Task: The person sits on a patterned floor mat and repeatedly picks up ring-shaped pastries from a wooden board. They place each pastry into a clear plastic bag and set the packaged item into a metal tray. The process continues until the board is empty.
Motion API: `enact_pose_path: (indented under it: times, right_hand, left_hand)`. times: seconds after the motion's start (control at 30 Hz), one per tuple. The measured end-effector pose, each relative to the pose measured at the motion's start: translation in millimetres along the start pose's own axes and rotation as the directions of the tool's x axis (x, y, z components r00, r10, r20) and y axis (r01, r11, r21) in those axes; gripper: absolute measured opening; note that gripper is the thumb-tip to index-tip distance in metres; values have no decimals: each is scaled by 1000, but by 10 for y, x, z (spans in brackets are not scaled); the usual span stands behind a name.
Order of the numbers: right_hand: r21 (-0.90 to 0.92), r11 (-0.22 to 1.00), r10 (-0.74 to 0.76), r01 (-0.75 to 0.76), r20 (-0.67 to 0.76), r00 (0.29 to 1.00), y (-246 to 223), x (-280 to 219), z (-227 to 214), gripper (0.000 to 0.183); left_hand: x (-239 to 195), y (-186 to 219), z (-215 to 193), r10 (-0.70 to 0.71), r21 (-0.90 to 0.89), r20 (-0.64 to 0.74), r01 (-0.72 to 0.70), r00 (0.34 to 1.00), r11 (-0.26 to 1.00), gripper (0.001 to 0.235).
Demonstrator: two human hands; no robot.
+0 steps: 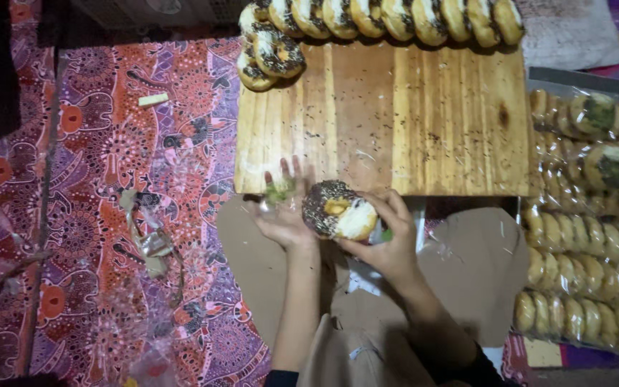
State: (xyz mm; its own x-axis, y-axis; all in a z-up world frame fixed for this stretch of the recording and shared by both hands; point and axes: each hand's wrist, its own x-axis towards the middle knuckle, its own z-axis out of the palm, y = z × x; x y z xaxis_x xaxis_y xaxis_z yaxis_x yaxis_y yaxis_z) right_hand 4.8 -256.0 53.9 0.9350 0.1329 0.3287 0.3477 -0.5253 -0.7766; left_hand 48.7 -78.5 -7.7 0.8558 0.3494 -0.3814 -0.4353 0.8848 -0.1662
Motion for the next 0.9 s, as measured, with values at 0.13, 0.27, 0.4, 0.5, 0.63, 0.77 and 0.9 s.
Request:
enact_pose_path:
  times: [0.13, 0.27, 0.4, 0.5, 0.63, 0.77, 0.9]
  right_hand:
    - [-267, 962, -70, 60, -29, 997, -353, 137, 43, 87]
    - [-136, 977, -140, 163, 161, 977, -378, 337, 13, 92]
    - [527, 833, 58, -168, 220, 974, -324, 236, -86, 39]
    - [575, 808, 152, -129, 8, 988, -286, 44, -107, 23]
    - [294, 950, -182, 105, 247, 952, -241, 266, -311, 20]
    - [310, 935, -336, 170, 629, 701, -316, 480, -671, 26]
    - [514, 855, -322, 77, 408, 854, -604, 373, -1058, 36]
  left_hand:
    - [-442, -262, -89, -191, 229, 450, 94, 872, 969, 73]
    - [-432, -222, -156, -176, 319, 334, 65, 926, 946, 69]
    - [-297, -103, -285, -174, 361, 281, 64, 944, 930, 67]
    - [-600, -129, -589, -232, 461, 160, 135, 960, 877, 62]
    - [-1027, -13, -557, -95, 552, -99, 134, 991, 823, 57]
    - [-1126, 99, -10, -124, 738, 656, -667, 744, -101, 31]
    - [-1341, 196, 749, -507, 421, 666, -837, 547, -349, 10]
